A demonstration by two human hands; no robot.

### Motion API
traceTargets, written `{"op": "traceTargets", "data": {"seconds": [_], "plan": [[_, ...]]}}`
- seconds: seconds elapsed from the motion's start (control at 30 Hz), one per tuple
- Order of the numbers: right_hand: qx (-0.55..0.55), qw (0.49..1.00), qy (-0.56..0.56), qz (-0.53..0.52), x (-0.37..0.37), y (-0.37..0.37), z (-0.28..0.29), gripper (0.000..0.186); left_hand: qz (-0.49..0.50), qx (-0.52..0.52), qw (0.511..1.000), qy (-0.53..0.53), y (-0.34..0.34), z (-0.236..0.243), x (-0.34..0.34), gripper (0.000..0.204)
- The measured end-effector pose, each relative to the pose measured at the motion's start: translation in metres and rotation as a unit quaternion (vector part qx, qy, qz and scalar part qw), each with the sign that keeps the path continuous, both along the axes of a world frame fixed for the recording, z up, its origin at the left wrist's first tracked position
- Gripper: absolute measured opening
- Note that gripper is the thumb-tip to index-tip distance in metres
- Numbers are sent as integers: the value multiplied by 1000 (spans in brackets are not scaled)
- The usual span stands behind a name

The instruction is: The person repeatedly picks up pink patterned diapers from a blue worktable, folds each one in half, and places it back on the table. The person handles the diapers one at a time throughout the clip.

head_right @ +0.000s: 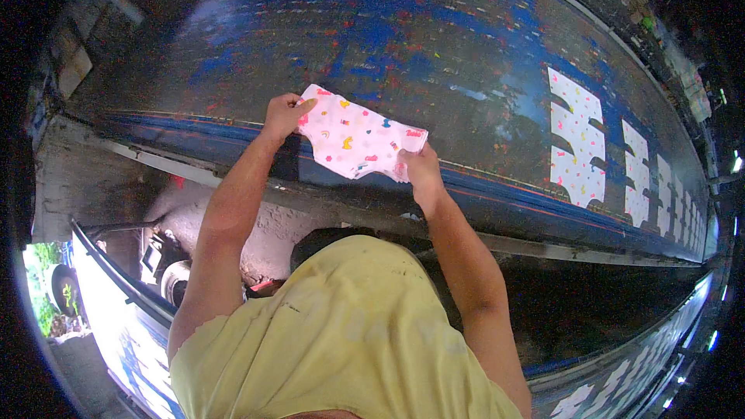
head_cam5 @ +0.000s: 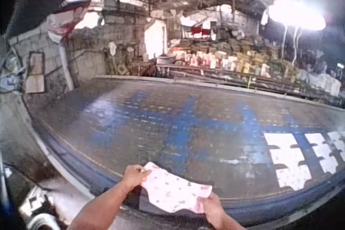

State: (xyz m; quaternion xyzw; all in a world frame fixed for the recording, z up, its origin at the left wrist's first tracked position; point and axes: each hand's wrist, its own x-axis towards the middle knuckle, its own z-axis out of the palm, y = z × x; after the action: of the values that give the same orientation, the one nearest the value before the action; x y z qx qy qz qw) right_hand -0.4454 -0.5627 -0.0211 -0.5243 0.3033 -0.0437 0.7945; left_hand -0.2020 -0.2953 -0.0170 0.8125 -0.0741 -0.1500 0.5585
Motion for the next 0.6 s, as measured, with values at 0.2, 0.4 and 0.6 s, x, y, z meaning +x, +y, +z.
{"op": "traceTargets", "data": {"seconds": [0.2,0.4,0.6], "plan": [[-87,995,39,10,0,-11,-13,44,-51,54,996,-45,10,-1,5,32],[-587,806,31,69,7,-28,9,68,-24,51,994,-92,13,-23,21,35],[-638,683,232,268,35,-34,46,50,19,-34,996,-74,10,-31,24,30]]}}
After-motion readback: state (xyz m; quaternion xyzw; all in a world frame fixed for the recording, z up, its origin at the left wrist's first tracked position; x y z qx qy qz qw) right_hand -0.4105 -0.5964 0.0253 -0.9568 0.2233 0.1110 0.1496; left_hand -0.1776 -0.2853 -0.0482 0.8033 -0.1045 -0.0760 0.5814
